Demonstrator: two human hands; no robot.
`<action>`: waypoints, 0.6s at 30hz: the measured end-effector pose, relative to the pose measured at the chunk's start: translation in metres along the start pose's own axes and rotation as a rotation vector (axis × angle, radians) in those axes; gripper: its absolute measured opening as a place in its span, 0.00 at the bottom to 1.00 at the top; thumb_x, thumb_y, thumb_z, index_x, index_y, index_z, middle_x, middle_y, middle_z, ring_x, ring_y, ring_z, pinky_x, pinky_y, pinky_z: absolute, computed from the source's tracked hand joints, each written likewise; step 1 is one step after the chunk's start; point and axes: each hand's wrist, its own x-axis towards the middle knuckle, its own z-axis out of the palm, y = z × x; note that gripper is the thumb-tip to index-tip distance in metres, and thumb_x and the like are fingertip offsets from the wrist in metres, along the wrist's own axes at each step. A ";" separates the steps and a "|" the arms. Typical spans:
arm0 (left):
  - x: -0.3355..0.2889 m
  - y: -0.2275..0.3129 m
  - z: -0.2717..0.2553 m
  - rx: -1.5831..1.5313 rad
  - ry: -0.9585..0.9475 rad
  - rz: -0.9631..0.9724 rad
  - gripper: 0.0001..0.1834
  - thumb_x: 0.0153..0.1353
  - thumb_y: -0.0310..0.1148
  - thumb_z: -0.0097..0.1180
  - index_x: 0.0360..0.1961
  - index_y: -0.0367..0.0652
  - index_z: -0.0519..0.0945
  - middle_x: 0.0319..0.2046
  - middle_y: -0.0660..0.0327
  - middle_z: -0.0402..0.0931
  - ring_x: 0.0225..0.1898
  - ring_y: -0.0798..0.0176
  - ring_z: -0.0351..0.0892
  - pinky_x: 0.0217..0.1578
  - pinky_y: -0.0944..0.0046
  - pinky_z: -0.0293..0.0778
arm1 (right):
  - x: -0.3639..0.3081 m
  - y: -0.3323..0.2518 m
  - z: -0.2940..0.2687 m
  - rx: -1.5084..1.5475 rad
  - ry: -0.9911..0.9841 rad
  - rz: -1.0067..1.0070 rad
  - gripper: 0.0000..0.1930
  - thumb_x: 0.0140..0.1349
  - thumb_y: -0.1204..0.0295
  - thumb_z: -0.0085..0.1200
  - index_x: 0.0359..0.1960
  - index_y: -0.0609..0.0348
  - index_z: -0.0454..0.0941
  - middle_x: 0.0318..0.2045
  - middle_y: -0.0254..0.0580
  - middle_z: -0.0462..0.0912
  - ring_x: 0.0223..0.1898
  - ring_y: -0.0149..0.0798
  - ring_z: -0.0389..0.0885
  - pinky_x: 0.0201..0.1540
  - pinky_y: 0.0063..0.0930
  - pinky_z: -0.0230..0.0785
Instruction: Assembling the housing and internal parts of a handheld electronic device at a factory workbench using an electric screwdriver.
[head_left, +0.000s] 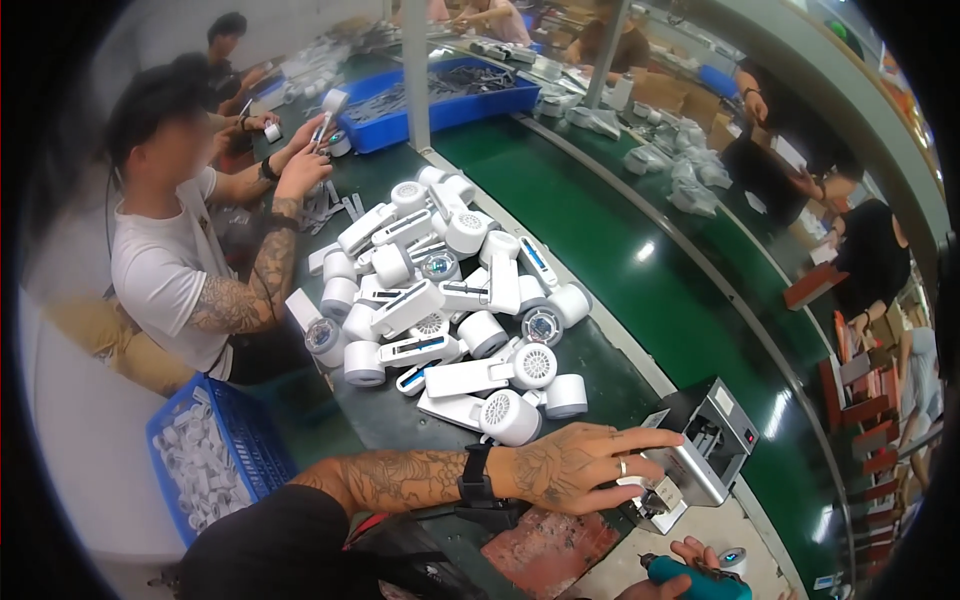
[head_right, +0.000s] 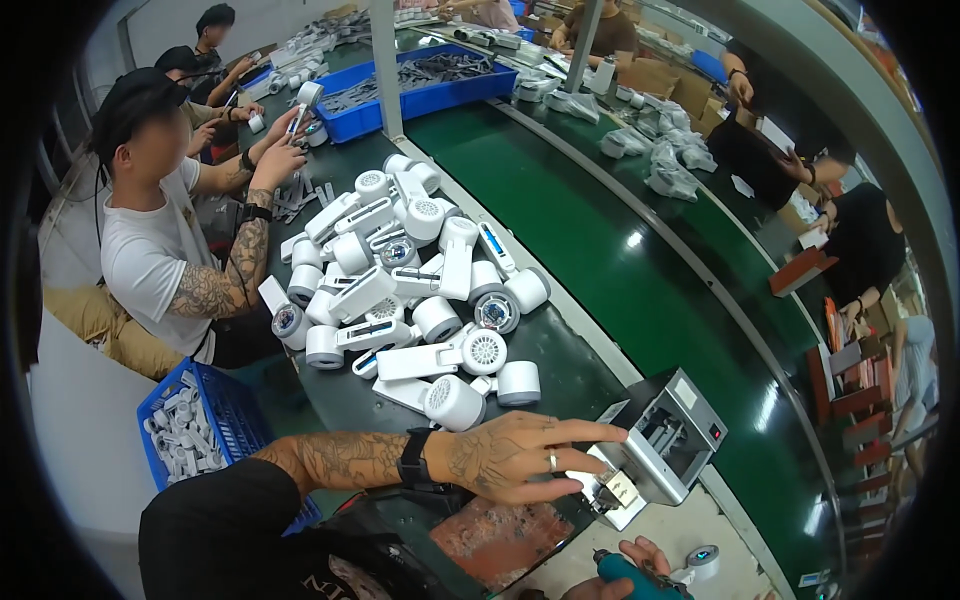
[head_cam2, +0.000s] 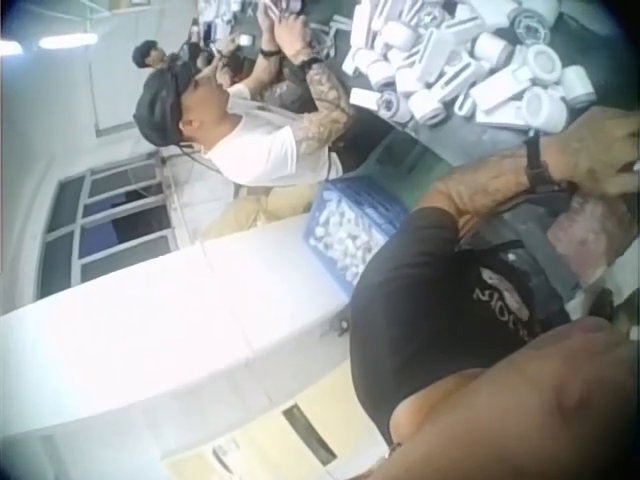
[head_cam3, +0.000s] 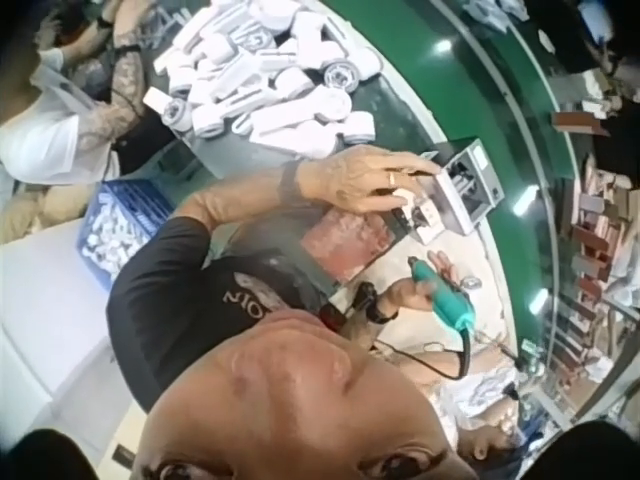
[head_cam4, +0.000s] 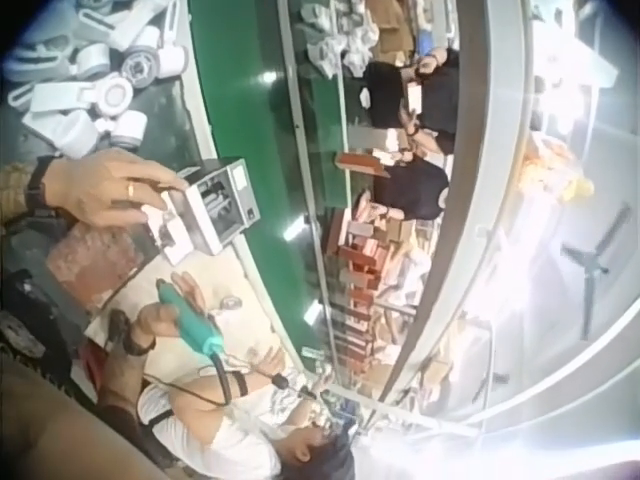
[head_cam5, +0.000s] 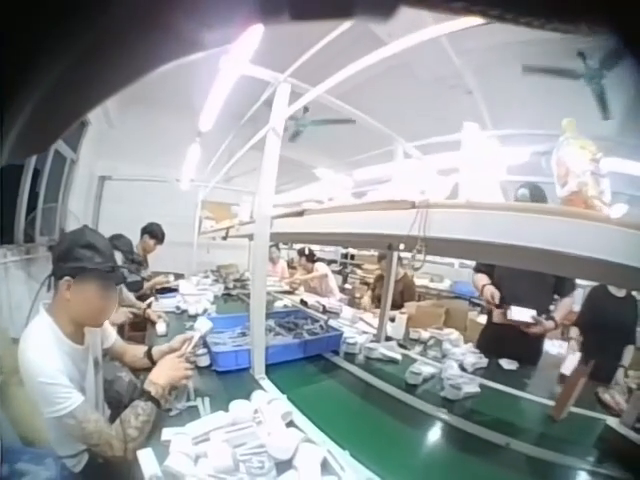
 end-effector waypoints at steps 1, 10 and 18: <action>0.002 0.002 -0.003 0.000 -0.002 0.003 0.17 0.61 0.28 0.60 0.52 0.42 0.78 0.66 0.52 0.67 0.40 0.57 0.83 0.39 0.62 0.79 | -0.001 0.001 -0.001 0.011 -0.004 0.009 0.34 0.68 0.49 0.54 0.53 0.78 0.67 0.37 0.66 0.79 0.34 0.54 0.81 0.40 0.43 0.76; 0.003 0.053 -0.056 -0.096 0.444 0.071 0.13 0.55 0.19 0.63 0.43 0.39 0.82 0.50 0.49 0.79 0.30 0.66 0.79 0.29 0.68 0.76 | -0.004 0.003 -0.003 -0.023 0.007 0.089 0.37 0.66 0.41 0.53 0.54 0.69 0.69 0.34 0.53 0.80 0.34 0.43 0.80 0.38 0.33 0.73; 0.013 0.171 -0.111 -0.194 0.791 0.993 0.13 0.63 0.36 0.57 0.46 0.44 0.76 0.43 0.62 0.75 0.22 0.78 0.61 0.25 0.76 0.60 | -0.005 0.012 -0.015 -0.001 -0.016 0.174 0.37 0.64 0.42 0.55 0.56 0.68 0.70 0.34 0.50 0.82 0.44 0.42 0.80 0.50 0.37 0.71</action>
